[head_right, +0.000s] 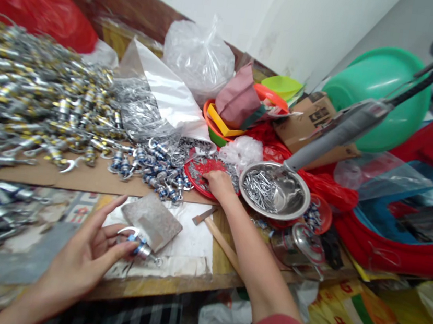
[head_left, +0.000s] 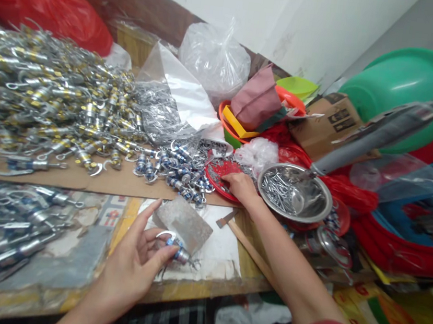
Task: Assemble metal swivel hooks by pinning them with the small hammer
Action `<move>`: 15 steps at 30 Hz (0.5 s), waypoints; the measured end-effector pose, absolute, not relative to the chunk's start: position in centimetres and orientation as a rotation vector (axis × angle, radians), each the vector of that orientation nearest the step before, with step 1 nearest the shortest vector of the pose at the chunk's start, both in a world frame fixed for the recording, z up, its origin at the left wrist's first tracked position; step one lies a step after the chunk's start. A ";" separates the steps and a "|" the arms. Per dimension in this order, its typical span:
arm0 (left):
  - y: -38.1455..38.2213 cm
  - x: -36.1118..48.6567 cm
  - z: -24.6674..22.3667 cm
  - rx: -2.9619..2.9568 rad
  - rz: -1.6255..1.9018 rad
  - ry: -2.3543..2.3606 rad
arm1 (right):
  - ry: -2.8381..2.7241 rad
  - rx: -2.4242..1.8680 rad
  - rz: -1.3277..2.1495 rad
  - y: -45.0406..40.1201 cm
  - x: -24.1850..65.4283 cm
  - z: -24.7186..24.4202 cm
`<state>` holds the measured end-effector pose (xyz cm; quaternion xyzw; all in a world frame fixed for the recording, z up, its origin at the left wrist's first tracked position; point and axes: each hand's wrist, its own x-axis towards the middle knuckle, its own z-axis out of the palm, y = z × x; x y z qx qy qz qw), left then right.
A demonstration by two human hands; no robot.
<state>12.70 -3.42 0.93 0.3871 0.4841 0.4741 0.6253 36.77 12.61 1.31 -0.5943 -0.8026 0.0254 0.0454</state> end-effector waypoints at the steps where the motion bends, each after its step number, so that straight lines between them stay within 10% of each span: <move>1: -3.4 12.7 0.9 0.881 1.077 1.113 | -2.468 -1.820 0.066 12.9 36.8 1.1; 15: -3.1 12.7 0.3 0.783 1.209 1.056 | -2.181 -1.146 0.273 2.0 30.2 3.0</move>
